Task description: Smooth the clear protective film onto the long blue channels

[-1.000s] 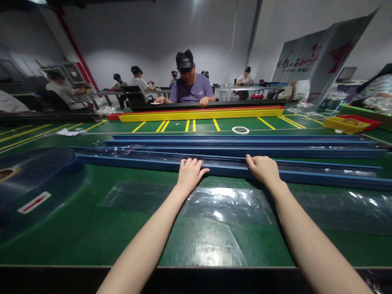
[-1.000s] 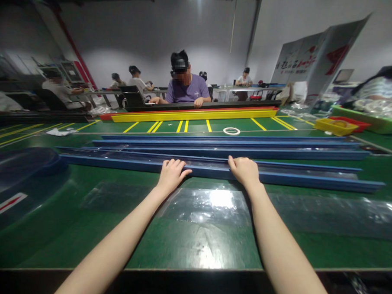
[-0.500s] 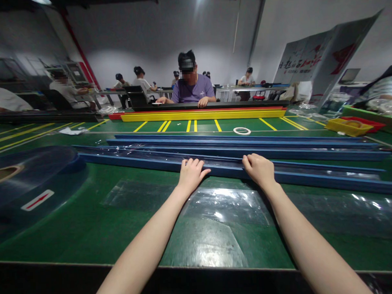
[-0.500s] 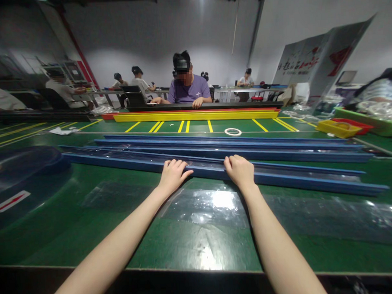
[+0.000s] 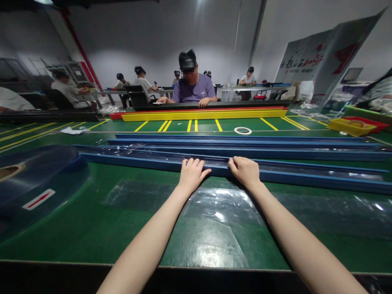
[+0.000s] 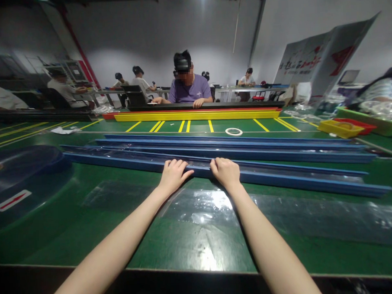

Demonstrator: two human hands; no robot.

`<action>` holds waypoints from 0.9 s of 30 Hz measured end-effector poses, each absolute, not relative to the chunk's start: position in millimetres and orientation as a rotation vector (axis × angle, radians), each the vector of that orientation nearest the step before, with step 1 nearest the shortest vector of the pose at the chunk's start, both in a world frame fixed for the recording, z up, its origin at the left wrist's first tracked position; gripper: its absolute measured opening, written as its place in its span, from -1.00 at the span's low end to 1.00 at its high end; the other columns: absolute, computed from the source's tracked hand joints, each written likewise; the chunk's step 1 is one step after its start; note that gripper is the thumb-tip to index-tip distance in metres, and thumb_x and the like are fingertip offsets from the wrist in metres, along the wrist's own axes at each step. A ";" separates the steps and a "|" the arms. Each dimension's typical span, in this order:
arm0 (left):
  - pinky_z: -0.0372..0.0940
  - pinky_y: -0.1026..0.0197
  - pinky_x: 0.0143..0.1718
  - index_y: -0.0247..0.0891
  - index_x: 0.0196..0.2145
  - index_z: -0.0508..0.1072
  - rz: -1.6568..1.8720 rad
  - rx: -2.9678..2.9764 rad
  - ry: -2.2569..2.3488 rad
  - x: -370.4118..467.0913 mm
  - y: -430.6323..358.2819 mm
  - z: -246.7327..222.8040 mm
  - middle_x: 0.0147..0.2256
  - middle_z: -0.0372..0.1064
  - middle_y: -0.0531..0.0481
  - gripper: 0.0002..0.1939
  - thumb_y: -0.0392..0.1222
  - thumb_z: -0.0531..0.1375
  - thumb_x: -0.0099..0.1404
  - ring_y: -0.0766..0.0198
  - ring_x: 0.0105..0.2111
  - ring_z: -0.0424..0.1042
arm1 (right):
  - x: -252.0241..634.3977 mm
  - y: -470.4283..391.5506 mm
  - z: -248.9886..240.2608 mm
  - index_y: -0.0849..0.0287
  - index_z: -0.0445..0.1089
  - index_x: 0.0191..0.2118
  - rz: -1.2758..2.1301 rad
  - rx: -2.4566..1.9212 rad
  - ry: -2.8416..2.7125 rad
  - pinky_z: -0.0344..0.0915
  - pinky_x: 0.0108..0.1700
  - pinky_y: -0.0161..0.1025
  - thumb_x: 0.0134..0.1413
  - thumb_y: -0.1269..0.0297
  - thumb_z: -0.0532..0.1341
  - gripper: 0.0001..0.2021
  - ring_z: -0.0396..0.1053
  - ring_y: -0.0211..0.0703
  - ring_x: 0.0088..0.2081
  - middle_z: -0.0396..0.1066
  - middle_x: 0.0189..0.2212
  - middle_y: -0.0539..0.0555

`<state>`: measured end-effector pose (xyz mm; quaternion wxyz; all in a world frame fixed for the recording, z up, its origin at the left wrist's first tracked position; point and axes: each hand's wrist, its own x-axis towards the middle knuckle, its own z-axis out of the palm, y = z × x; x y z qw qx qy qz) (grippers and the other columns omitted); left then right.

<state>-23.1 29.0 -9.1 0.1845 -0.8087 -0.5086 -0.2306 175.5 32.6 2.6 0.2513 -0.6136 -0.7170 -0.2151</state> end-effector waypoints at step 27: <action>0.04 0.07 -0.18 -0.25 -0.26 0.38 -0.650 -2.277 -1.434 -22.3 28.5 -9.1 -0.32 0.37 -0.09 -0.63 0.08 -0.01 0.26 0.10 -0.25 0.27 | 174.8 37.8 -1.2 0.21 0.34 -0.63 -0.681 -1.612 -1.883 -0.17 -0.52 -0.29 0.12 0.24 -0.08 -0.59 0.24 -0.31 -0.52 0.37 -0.60 0.07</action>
